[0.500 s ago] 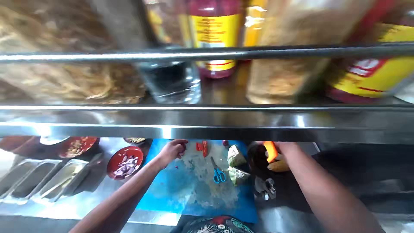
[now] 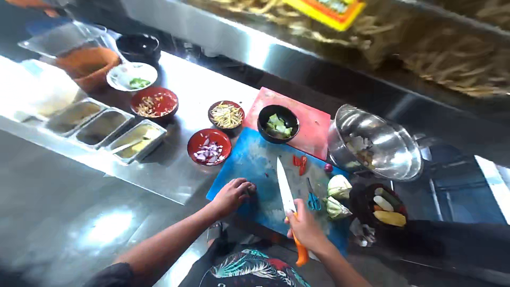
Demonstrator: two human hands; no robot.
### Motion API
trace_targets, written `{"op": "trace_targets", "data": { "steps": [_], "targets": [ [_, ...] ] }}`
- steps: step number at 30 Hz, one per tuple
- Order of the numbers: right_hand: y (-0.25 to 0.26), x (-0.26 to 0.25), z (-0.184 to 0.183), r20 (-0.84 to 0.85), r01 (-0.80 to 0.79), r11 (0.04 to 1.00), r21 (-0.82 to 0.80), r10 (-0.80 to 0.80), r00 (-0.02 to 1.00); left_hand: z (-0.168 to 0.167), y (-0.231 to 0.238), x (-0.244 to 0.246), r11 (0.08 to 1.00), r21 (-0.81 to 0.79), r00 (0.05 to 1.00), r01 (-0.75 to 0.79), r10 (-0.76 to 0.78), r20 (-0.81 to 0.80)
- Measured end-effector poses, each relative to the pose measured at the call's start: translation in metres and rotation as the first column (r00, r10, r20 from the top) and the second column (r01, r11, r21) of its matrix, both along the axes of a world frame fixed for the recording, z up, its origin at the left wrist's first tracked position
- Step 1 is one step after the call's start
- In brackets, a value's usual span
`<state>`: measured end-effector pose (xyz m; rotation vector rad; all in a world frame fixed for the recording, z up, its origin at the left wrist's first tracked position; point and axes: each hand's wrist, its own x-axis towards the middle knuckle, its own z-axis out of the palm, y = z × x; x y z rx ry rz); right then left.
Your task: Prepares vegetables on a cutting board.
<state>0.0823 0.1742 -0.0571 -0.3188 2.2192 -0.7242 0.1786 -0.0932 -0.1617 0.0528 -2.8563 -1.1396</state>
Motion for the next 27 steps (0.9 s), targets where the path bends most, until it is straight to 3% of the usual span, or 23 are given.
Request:
{"op": "trace_targets", "data": {
  "steps": [5,8,12,15,18,21,24,27],
  "targets": [
    [0.012,0.033,-0.045,-0.153,-0.030,0.950,0.312,0.082,0.985,0.006,-0.009,-0.010,0.998,-0.010,0.992,0.055,-0.053,0.111],
    [0.005,0.034,-0.029,-0.223,0.050,0.947,0.319,0.024,0.974,0.005,0.001,-0.027,0.994,-0.033,0.986,0.101,-0.095,0.136],
    [-0.005,0.010,-0.028,-0.268,0.128,0.944,0.303,-0.044,0.962,0.011,-0.021,-0.044,0.999,-0.022,0.999,-0.032,0.033,0.027],
    [-0.017,-0.001,-0.030,-0.281,0.039,0.895,0.443,0.097,0.955,0.013,-0.048,-0.055,0.997,-0.062,0.998,-0.034,0.037,0.048],
    [-0.029,0.005,-0.019,-0.245,-0.158,0.821,0.549,0.338,0.909,0.016,-0.058,-0.055,0.991,-0.137,0.999,0.006,-0.001,0.036],
    [-0.019,0.010,-0.016,-0.195,-0.275,0.836,0.476,0.405,0.893,0.013,-0.052,-0.044,0.966,-0.247,0.992,0.072,-0.095,-0.083],
    [-0.002,0.008,-0.037,-0.137,-0.153,0.954,0.259,0.193,0.972,0.011,-0.044,-0.047,0.946,-0.297,0.989,0.127,-0.144,-0.038],
    [0.000,0.015,-0.057,-0.007,0.010,0.996,0.091,-0.009,1.000,0.009,-0.038,-0.057,0.948,-0.294,0.991,0.125,-0.136,-0.016]
  ]
}}
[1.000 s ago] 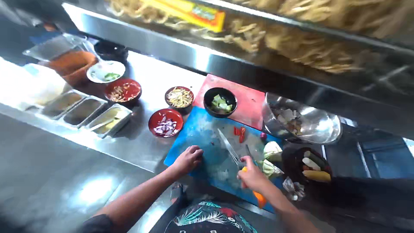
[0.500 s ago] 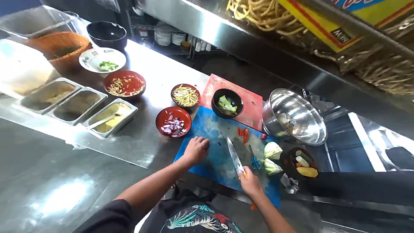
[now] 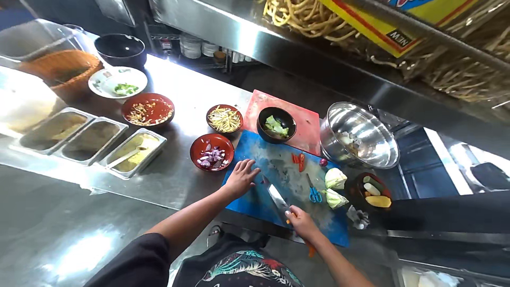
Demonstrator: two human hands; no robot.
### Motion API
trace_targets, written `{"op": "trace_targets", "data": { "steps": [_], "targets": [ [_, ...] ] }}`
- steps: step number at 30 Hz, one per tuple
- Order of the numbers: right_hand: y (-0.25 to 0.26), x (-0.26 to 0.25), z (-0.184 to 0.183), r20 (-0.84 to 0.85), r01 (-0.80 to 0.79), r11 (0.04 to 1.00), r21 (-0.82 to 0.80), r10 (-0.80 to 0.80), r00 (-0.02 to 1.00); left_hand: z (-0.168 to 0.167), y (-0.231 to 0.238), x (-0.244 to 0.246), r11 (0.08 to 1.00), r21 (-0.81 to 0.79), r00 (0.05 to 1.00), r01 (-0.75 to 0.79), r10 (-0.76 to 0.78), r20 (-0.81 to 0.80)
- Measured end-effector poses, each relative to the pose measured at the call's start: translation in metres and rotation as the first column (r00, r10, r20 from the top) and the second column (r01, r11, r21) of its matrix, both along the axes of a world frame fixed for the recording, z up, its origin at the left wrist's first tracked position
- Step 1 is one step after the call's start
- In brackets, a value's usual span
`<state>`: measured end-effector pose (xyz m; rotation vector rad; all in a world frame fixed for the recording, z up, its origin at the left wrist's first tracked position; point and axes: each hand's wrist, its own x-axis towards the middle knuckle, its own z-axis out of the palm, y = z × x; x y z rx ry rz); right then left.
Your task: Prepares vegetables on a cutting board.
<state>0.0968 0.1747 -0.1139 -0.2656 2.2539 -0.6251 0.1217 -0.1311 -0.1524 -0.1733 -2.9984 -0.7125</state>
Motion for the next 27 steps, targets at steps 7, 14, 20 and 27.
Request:
{"op": "trace_targets", "data": {
  "steps": [7,14,20,27],
  "targets": [
    [-0.012,0.024,-0.016,0.329,0.238,0.940,-0.244,-0.150,0.932,0.009,-0.001,-0.013,0.991,0.102,0.994,-0.088,0.095,-0.062],
    [0.063,-0.038,0.047,0.387,0.376,0.816,-0.439,-0.206,0.899,0.103,0.038,-0.075,0.975,0.222,0.880,0.020,0.089,-0.467],
    [0.142,-0.094,0.144,0.240,0.387,0.737,-0.554,-0.303,0.922,0.169,0.169,-0.146,0.905,-0.081,0.861,0.418,-0.423,-0.281],
    [0.220,-0.110,0.178,-0.075,0.404,0.705,-0.582,-0.541,0.837,0.208,0.165,-0.190,0.905,0.422,0.997,-0.051,0.019,0.080]
  ]
}}
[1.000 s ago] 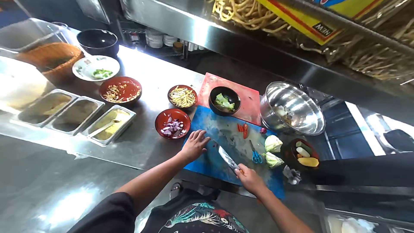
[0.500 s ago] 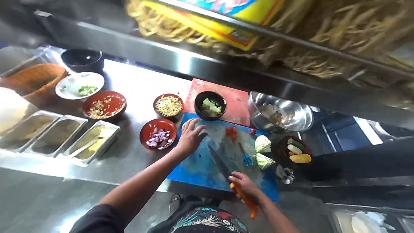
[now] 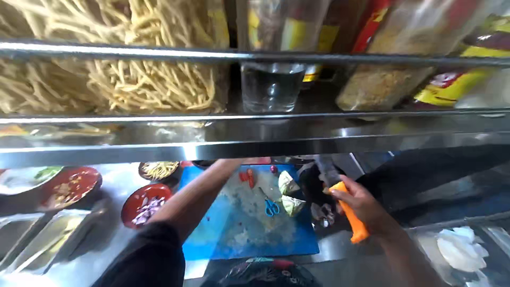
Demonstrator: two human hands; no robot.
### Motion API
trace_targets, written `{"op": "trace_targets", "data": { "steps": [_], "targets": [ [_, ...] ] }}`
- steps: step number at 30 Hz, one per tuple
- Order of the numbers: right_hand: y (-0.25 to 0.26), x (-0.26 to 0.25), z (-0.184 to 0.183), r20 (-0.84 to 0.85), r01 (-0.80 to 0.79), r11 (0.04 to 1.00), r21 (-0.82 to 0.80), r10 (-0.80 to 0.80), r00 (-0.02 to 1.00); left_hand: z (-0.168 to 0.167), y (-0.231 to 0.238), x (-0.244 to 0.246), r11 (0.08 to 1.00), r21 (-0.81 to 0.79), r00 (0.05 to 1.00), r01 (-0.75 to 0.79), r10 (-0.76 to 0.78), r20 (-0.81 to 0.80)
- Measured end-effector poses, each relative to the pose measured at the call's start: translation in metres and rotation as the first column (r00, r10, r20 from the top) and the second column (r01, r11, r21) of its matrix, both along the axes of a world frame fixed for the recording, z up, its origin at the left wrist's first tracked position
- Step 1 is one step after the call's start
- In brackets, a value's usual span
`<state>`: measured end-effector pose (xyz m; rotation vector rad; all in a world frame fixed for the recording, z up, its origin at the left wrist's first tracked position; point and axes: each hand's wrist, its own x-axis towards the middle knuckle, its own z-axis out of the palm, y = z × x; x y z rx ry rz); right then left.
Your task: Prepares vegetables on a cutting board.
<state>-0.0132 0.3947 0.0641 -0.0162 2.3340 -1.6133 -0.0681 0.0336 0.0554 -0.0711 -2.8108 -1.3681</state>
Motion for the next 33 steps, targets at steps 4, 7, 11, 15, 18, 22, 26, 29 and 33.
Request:
{"op": "trace_targets", "data": {
  "steps": [4,7,11,15,18,22,26,29,33],
  "targets": [
    [-0.020,0.010,-0.026,0.001,-0.156,0.988,0.024,0.156,0.988,0.026,-0.067,0.034,0.908,-0.419,0.978,0.015,0.074,0.195],
    [-0.076,0.032,-0.069,0.225,-0.435,0.895,0.094,0.407,0.886,-0.056,-0.140,0.086,0.938,-0.346,0.942,-0.003,0.119,0.315],
    [-0.148,0.052,-0.139,0.396,-0.709,0.561,0.427,0.589,0.705,-0.154,-0.168,0.161,0.952,-0.302,0.905,-0.054,0.175,0.388],
    [-0.194,0.077,-0.139,0.388,-0.765,0.393,0.510,0.689,0.612,-0.181,-0.164,0.201,0.932,-0.283,0.889,-0.227,0.317,0.330],
    [-0.213,0.097,-0.139,0.425,-0.736,0.362,0.572,0.637,0.643,-0.186,-0.163,0.219,0.934,-0.251,0.885,-0.253,0.328,0.330],
    [-0.219,0.114,-0.136,0.233,-0.453,0.488,0.746,0.446,0.864,-0.190,-0.137,0.234,0.972,-0.127,0.942,-0.196,0.222,0.251],
    [-0.233,0.141,-0.135,0.260,-0.428,0.422,0.799,0.400,0.879,-0.201,-0.131,0.238,0.986,-0.077,0.978,-0.147,0.156,0.140],
    [-0.250,0.145,-0.136,0.408,-0.524,0.331,0.784,0.360,0.839,-0.215,-0.143,0.244,0.997,-0.059,0.998,-0.042,0.039,-0.058],
    [-0.290,0.156,-0.104,0.388,-0.542,0.305,0.783,0.442,0.809,-0.227,-0.148,0.237,0.970,-0.217,0.951,0.110,-0.166,-0.261]
  ]
}}
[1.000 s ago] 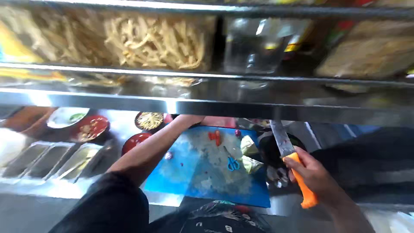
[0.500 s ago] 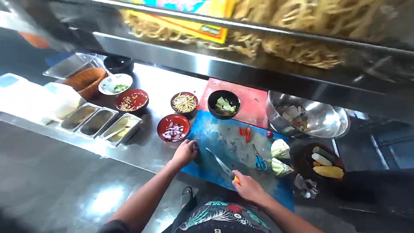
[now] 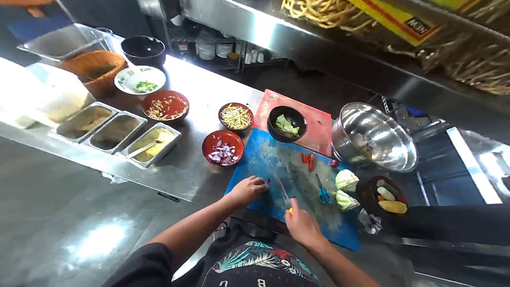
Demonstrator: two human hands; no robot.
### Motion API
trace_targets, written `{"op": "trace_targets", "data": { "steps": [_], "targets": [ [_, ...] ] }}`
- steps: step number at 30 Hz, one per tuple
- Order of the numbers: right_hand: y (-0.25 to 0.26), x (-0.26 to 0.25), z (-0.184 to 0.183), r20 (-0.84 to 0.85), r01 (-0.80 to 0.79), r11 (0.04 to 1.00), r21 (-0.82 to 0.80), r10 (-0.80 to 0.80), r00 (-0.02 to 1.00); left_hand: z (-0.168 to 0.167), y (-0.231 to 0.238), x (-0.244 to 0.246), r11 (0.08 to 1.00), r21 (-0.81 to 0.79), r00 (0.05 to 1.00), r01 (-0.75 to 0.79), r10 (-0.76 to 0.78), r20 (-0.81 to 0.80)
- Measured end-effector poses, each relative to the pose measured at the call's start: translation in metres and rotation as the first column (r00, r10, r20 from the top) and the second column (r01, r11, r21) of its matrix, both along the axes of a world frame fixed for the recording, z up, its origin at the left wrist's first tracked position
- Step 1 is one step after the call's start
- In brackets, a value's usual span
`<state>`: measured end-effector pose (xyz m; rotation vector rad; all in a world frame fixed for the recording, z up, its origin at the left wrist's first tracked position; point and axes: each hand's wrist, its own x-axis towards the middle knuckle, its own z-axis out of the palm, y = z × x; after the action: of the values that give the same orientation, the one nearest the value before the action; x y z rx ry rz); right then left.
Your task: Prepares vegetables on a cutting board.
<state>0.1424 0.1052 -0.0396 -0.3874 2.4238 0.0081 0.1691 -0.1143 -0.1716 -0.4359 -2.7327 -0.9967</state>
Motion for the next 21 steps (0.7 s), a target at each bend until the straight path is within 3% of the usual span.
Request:
{"op": "trace_targets", "data": {
  "steps": [7,12,17,21],
  "targets": [
    [-0.036,0.006,0.020,0.072,-0.099,0.983,0.151,0.089,0.993,0.005,-0.011,-0.016,0.982,-0.107,0.987,0.156,-0.152,0.042],
    [-0.037,0.006,0.020,0.109,-0.099,0.981,0.165,0.081,0.991,-0.001,-0.012,-0.015,0.990,-0.055,0.991,0.133,-0.134,-0.016],
    [-0.052,0.001,-0.003,0.090,-0.100,0.984,0.147,0.087,0.992,-0.005,-0.009,-0.013,0.996,-0.038,0.995,0.080,-0.082,-0.058],
    [-0.063,-0.008,-0.045,0.046,-0.080,0.994,0.075,0.077,0.996,-0.011,-0.005,-0.010,0.999,-0.013,0.993,0.029,-0.031,-0.113]
  ]
}}
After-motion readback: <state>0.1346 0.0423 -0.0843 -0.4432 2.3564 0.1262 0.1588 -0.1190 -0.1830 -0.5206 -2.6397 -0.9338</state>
